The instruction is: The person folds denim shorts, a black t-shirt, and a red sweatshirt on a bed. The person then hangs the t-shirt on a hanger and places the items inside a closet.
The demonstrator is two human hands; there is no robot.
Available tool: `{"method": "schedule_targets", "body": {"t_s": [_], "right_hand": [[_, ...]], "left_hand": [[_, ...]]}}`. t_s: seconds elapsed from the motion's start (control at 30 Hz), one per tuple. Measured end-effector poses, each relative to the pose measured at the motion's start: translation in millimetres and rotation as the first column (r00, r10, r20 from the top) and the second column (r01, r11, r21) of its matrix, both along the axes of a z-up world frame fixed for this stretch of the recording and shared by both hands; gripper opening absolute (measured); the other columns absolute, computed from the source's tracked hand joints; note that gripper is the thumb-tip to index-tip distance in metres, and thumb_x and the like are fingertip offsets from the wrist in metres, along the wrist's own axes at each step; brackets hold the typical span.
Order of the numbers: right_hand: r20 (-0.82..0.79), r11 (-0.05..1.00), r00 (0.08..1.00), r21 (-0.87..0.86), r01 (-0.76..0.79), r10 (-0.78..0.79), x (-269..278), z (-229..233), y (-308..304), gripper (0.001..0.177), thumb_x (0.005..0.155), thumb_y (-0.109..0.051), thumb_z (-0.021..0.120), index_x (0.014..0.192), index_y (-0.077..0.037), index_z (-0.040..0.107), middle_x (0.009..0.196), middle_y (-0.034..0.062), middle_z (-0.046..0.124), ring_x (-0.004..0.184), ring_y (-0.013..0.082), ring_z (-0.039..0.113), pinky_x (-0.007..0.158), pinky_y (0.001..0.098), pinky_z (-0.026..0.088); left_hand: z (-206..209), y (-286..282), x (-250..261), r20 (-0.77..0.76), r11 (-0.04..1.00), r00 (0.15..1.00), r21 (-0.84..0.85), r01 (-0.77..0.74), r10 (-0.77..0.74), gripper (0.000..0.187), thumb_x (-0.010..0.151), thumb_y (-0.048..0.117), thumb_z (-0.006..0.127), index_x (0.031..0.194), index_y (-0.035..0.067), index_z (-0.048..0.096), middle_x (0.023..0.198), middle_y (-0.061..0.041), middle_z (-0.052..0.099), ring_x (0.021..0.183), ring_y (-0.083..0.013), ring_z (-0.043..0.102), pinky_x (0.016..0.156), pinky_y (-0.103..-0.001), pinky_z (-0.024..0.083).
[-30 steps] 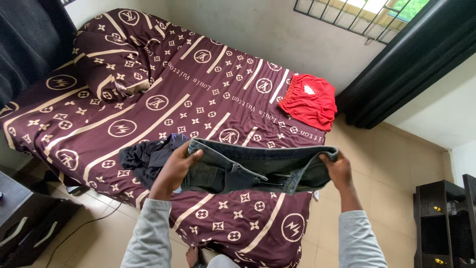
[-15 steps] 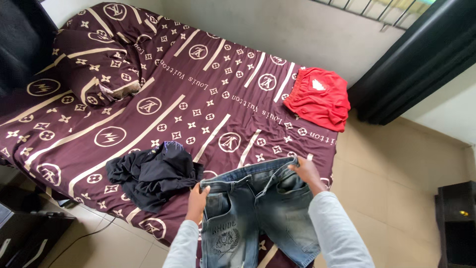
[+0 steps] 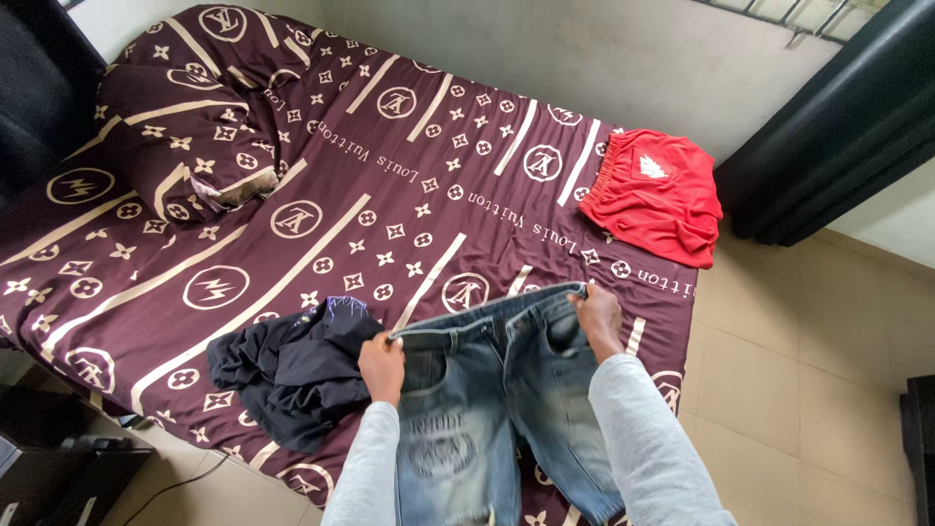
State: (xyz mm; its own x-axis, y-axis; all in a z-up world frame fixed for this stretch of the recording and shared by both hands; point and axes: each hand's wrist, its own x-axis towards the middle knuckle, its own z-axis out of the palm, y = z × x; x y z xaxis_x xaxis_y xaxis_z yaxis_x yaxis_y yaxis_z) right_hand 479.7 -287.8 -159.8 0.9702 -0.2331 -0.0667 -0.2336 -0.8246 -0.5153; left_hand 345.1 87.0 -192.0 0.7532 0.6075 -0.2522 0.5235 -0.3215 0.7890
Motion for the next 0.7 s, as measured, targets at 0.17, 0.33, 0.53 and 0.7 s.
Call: {"method": "schedule_targets", "body": {"t_s": [0.17,0.33,0.53,0.7], "right_hand": [[0.140,0.913,0.978,0.360,-0.193,0.152,18,-36,-14,0.055,0.079,-0.026,0.080,0.127,-0.004,0.065,0.117,0.0153,0.073,0.099,0.0313,0.075,0.087,0.0400,0.057],[-0.088,0.954,0.954,0.112,-0.277,0.288,-43,-93,-47,0.047,0.085,-0.028,0.079,0.125,-0.006,0.069,0.124,0.0173,0.071,0.112,0.0313,0.069,0.097,0.0405,0.054],[-0.444,0.976,0.889,-0.115,-0.186,0.117,-149,-122,-88,0.070,0.082,-0.040,0.082,0.144,-0.020,0.055,0.150,0.0117,0.052,0.136,0.0345,0.053,0.111,0.0466,0.046],[-0.480,0.950,0.839,-0.288,0.125,-0.256,-194,-130,-112,0.091,0.080,-0.046,0.084,0.154,-0.023,0.037,0.165,0.0069,0.029,0.152,0.0316,0.027,0.112,0.0636,0.032]], "left_hand": [[-47,25,14,0.387,0.997,0.921,-0.034,0.075,-0.056,0.056,0.087,0.013,0.074,0.138,0.003,0.055,0.122,-0.016,0.063,0.106,-0.0287,0.066,0.088,-0.036,0.053],[-116,22,-77,0.058,0.984,0.991,0.145,0.107,-0.117,0.053,0.086,0.024,0.075,0.135,0.011,0.061,0.125,-0.018,0.067,0.120,-0.0372,0.062,0.103,-0.044,0.049],[-128,-7,-186,-0.523,0.979,0.852,0.163,0.119,-0.016,0.078,0.079,0.036,0.085,0.145,0.017,0.047,0.149,-0.019,0.045,0.131,-0.0479,0.048,0.108,-0.052,0.044],[-136,-21,-218,-0.448,0.932,0.892,0.292,0.215,-0.065,0.078,0.077,0.030,0.084,0.145,0.016,0.049,0.142,-0.017,0.056,0.128,-0.0439,0.056,0.106,-0.049,0.049]]}}
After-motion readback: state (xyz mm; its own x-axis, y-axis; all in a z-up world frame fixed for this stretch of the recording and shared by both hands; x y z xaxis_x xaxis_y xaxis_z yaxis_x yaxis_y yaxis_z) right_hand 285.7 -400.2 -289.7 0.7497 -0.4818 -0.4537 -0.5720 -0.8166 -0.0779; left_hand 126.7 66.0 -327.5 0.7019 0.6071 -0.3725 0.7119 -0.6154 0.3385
